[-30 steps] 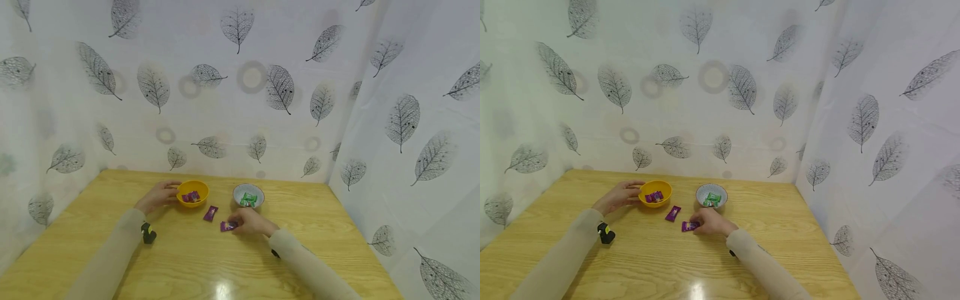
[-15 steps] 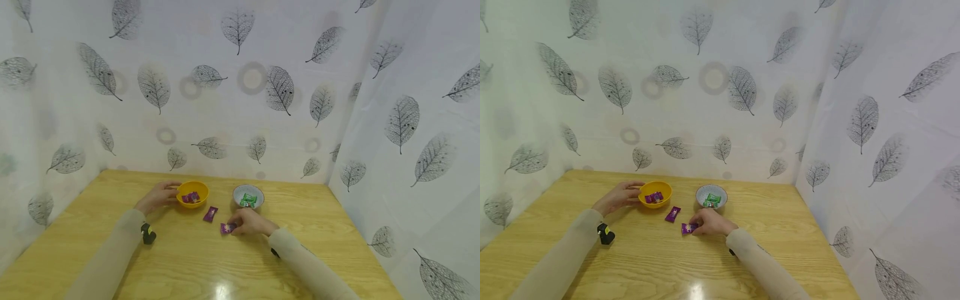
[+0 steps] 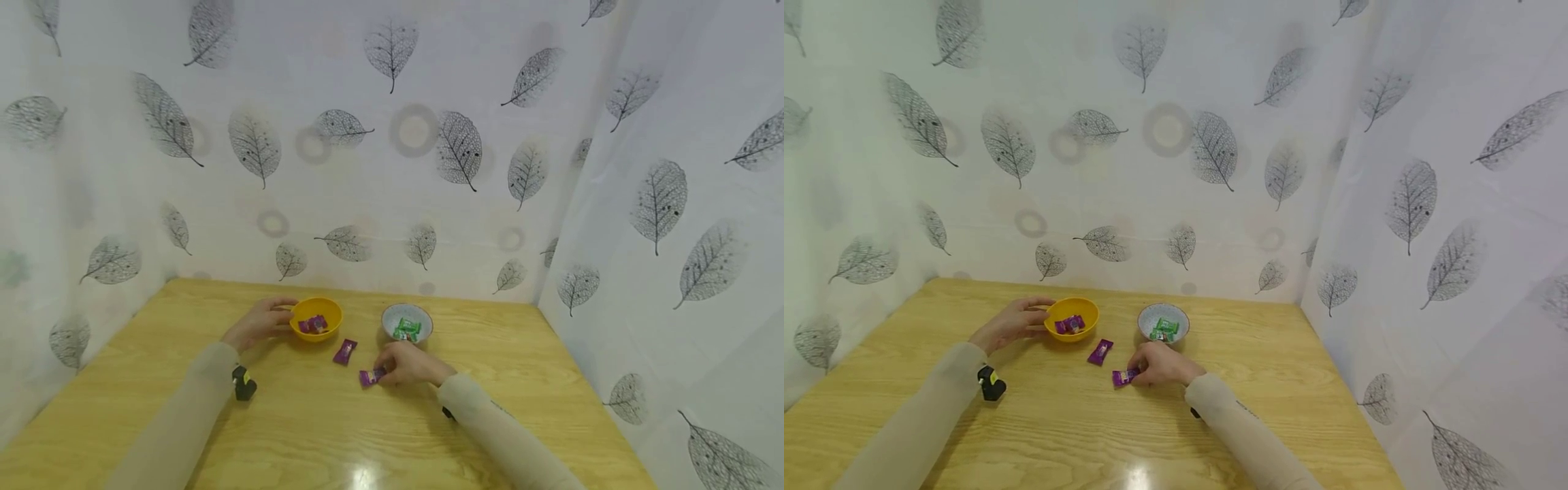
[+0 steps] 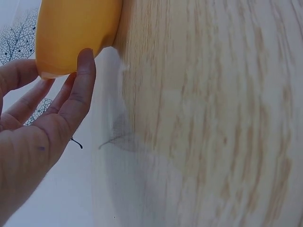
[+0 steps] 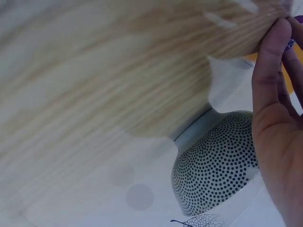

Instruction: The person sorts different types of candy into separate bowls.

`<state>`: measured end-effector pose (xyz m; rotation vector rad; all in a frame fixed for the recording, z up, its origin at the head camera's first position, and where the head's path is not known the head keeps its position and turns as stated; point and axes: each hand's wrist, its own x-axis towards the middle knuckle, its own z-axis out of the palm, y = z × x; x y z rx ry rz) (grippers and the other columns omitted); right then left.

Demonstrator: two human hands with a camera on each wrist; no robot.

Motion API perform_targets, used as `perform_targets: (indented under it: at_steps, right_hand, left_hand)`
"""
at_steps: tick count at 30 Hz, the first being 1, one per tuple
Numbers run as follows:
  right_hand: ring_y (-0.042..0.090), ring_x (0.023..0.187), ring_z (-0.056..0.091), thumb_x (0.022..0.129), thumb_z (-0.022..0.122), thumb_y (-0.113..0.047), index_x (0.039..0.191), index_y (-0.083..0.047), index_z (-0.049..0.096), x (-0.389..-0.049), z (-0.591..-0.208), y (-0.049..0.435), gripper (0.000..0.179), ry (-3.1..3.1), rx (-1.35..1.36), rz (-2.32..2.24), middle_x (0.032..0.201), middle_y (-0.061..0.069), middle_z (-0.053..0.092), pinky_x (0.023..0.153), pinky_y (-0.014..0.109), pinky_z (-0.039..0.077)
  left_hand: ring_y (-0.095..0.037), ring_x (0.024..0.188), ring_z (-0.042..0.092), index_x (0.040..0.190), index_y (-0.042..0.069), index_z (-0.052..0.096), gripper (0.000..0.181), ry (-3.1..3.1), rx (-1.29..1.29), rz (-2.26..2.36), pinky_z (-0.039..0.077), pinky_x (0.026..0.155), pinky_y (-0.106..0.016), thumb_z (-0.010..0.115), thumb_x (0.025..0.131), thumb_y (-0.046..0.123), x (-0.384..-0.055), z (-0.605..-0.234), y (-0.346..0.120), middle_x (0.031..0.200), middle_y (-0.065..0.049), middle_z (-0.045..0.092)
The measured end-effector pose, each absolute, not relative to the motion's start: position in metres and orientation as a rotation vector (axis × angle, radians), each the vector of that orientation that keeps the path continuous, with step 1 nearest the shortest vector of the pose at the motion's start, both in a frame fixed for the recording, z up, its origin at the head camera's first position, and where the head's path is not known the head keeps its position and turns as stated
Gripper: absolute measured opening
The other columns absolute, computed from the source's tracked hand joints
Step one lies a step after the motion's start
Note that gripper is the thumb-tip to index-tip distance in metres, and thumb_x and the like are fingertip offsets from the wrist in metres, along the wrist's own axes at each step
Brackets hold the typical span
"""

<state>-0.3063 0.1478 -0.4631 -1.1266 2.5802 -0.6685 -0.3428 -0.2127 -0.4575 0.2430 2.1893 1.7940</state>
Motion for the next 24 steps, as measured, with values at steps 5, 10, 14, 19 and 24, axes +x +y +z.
perform_targets:
  at_steps: [5,10,14,19,24]
  right_hand:
    - [-0.001,0.063,0.057,0.082,0.077,-0.011,0.103,-0.011,0.075,-0.306,-0.464,0.145,0.021,2.56,-1.127,-0.701,0.093,-0.003,0.064,0.058,0.017,0.053]
    - [0.0,0.06,0.06,0.084,0.076,-0.011,0.106,-0.013,0.074,-0.306,-0.463,0.142,0.022,2.535,-1.103,-0.751,0.093,-0.003,0.069,0.056,0.019,0.054]
    - [-0.001,0.068,0.061,0.083,0.077,-0.015,0.106,-0.016,0.075,-0.305,-0.46,0.138,0.022,2.58,-1.118,-0.719,0.09,-0.006,0.073,0.062,0.017,0.053]
    - [-0.001,0.076,0.062,0.083,0.076,-0.015,0.106,-0.017,0.075,-0.306,-0.455,0.132,0.023,2.603,-1.108,-0.709,0.094,-0.007,0.074,0.066,0.016,0.053]
    - [0.001,0.076,0.062,0.085,0.074,-0.015,0.107,-0.016,0.075,-0.308,-0.451,0.127,0.022,2.6,-1.113,-0.731,0.095,-0.004,0.074,0.064,0.017,0.053]
  left_hand:
    - [-0.04,0.126,0.053,0.148,-0.005,0.029,0.049,2.186,0.242,1.805,0.051,0.1,-0.045,0.043,0.104,0.009,-0.343,-0.459,-0.213,0.148,-0.033,0.036]
    - [-0.042,0.128,0.051,0.149,-0.005,0.029,0.049,2.167,0.228,1.821,0.049,0.102,-0.047,0.042,0.104,0.009,-0.342,-0.459,-0.212,0.149,-0.033,0.035]
    - [-0.043,0.129,0.05,0.149,-0.005,0.028,0.049,2.161,0.225,1.83,0.049,0.102,-0.047,0.041,0.104,0.008,-0.342,-0.458,-0.211,0.148,-0.033,0.035]
    - [-0.043,0.128,0.051,0.149,-0.006,0.028,0.048,2.163,0.232,1.83,0.05,0.101,-0.046,0.041,0.104,0.007,-0.342,-0.458,-0.211,0.148,-0.034,0.036]
    - [-0.041,0.127,0.053,0.149,-0.005,0.028,0.049,2.166,0.231,1.822,0.052,0.099,-0.044,0.041,0.104,0.008,-0.342,-0.457,-0.212,0.147,-0.033,0.036]
